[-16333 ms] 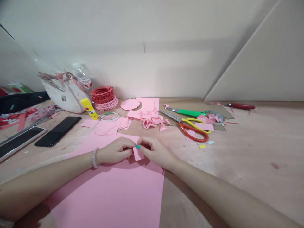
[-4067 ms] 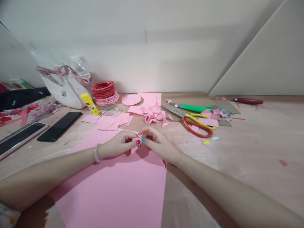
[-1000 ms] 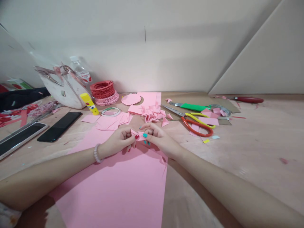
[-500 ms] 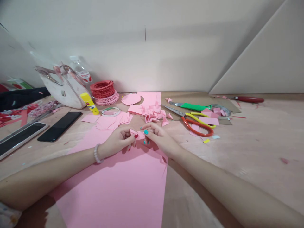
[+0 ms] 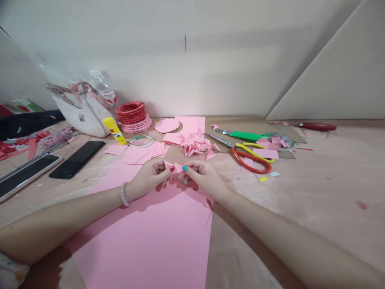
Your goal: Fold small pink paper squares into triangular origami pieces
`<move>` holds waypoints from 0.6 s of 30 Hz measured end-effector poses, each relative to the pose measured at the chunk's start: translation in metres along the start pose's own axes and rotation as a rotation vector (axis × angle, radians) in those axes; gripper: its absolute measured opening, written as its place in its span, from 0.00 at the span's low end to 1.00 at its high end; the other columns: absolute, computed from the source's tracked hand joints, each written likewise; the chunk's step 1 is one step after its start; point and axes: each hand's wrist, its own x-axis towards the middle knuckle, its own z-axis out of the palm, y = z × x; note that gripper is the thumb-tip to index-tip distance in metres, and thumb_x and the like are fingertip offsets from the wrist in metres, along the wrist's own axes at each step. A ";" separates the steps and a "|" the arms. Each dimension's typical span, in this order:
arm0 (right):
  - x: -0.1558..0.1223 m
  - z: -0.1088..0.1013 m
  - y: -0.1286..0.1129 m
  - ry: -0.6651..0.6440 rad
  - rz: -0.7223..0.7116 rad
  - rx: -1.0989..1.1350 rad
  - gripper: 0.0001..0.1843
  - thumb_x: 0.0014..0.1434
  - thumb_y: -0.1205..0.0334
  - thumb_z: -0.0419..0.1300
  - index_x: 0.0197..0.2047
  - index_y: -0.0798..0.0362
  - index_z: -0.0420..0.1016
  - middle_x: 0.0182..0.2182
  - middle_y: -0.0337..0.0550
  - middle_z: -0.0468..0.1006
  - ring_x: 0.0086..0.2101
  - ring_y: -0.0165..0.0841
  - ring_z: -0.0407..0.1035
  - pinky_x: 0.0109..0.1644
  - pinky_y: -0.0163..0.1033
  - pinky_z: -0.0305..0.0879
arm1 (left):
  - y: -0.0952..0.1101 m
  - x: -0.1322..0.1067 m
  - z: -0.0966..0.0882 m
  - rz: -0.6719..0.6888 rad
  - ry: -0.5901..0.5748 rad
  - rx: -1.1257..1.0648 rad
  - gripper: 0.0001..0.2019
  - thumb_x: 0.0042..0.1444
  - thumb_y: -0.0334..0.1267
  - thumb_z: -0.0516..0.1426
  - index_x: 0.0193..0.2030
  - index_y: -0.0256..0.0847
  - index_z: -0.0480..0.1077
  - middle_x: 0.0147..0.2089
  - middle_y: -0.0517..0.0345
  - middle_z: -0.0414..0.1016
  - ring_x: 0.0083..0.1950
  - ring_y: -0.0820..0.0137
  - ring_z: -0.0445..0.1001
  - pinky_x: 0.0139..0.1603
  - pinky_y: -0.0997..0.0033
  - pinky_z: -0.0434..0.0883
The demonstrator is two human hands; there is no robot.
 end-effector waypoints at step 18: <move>-0.011 0.010 0.004 0.337 -0.501 -0.778 0.10 0.52 0.69 0.51 0.26 0.53 0.74 0.21 0.40 0.74 0.22 0.28 0.65 0.26 0.32 0.59 | 0.002 0.001 -0.001 -0.066 -0.091 -0.074 0.15 0.52 0.44 0.52 0.27 0.31 0.69 0.19 0.56 0.70 0.14 0.79 0.65 0.12 0.83 0.60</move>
